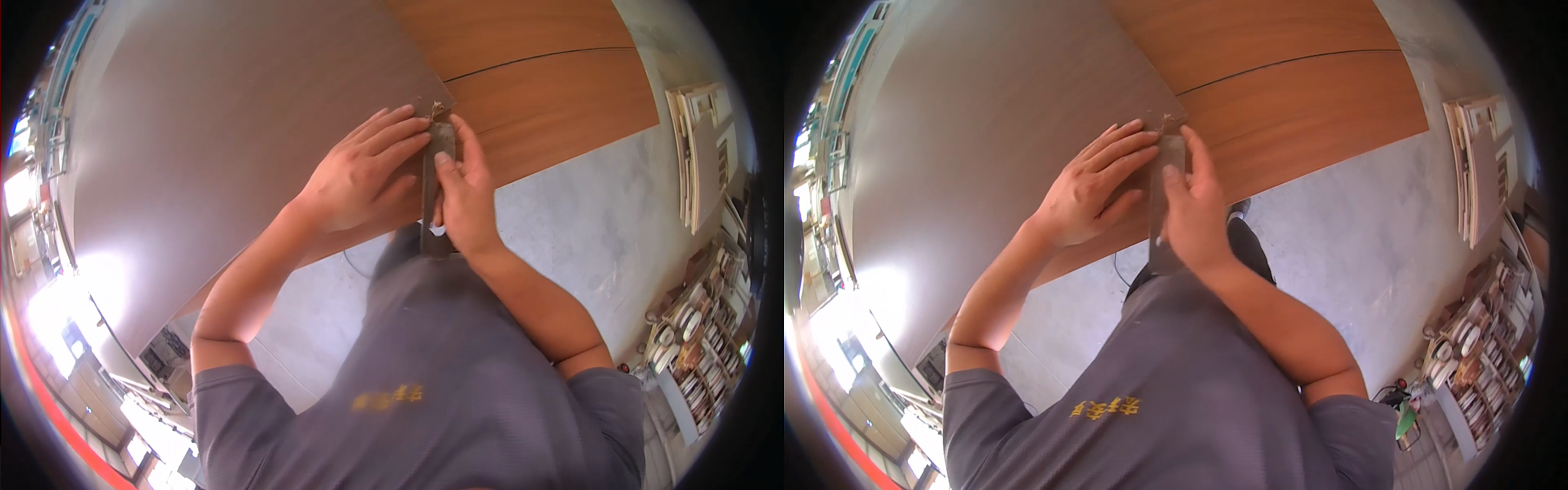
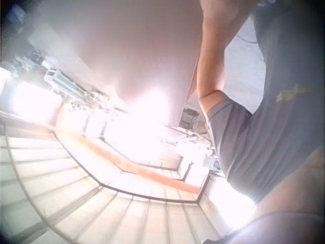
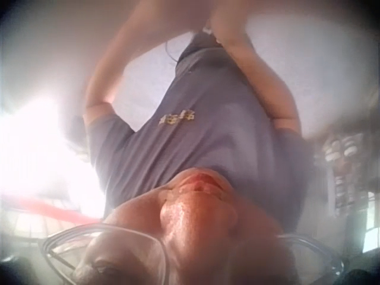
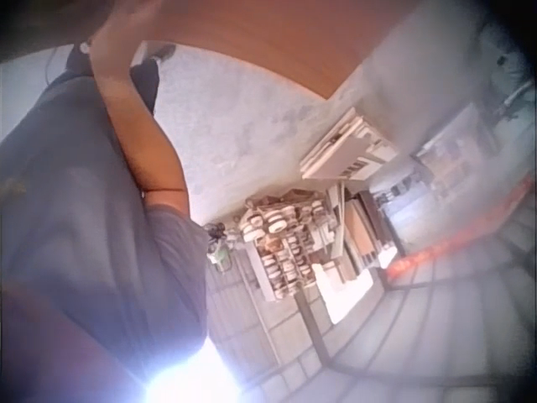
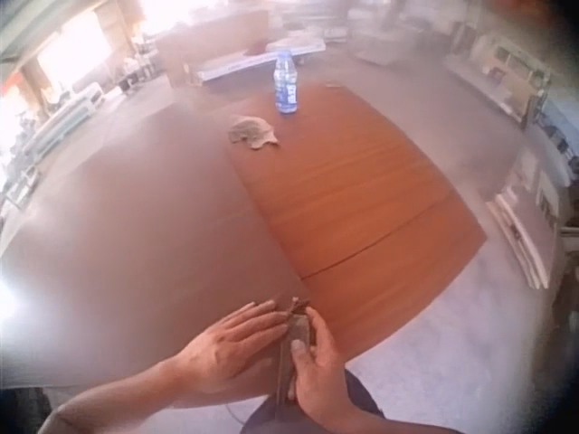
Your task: The person wipes a brown wood panel with a wet cloth, helps another person carry it across a workshop, and then uses a metal scraper tool to remove material from the edge of the panel.
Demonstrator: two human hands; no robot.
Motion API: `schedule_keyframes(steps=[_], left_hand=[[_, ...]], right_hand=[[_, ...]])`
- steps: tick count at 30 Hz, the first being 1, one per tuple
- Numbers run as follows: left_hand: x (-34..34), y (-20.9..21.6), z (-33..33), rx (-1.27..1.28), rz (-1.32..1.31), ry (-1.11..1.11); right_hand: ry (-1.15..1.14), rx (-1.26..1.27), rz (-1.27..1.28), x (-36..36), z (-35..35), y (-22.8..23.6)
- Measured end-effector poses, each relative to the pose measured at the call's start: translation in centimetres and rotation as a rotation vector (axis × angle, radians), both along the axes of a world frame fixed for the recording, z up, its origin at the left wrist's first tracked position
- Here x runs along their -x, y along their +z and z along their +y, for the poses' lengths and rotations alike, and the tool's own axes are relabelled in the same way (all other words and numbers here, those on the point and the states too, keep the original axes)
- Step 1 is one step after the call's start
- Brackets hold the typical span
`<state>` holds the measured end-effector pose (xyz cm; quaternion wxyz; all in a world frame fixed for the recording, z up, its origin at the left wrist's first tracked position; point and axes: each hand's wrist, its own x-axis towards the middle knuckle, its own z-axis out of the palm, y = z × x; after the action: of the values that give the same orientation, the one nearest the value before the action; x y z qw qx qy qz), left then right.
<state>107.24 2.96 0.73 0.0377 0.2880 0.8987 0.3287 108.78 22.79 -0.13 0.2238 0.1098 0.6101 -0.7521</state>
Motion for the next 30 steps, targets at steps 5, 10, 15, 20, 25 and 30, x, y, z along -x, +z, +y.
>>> schedule_keyframes(steps=[5, 10, 15, 20, 25, 30], left_hand=[[0.5, 0.1, -2.1, -0.033, -0.019, -0.091], [2.1, -0.6, -3.1, -0.045, 0.003, -0.171], [2.2, -0.7, -4.3, -0.062, 0.023, -0.218], [1.6, -0.6, -5.7, -0.082, 0.043, -0.210], [3.1, -0.7, -4.6, -0.058, 0.071, -0.237], [4.4, -1.2, -3.3, -0.064, 0.122, -0.245]], right_hand=[[-0.111, 0.027, 0.000, -1.5, -2.9, -0.7], [-0.221, -0.134, 0.010, -1.3, -4.3, -0.3], [-0.249, -0.159, 0.005, -1.9, -5.9, -0.7], [-0.309, -0.220, 0.038, -2.6, -8.2, -0.9], [-0.317, -0.264, 0.062, -1.1, -6.9, -0.9], [-0.348, -0.192, -0.031, 0.4, -5.9, 0.5]])
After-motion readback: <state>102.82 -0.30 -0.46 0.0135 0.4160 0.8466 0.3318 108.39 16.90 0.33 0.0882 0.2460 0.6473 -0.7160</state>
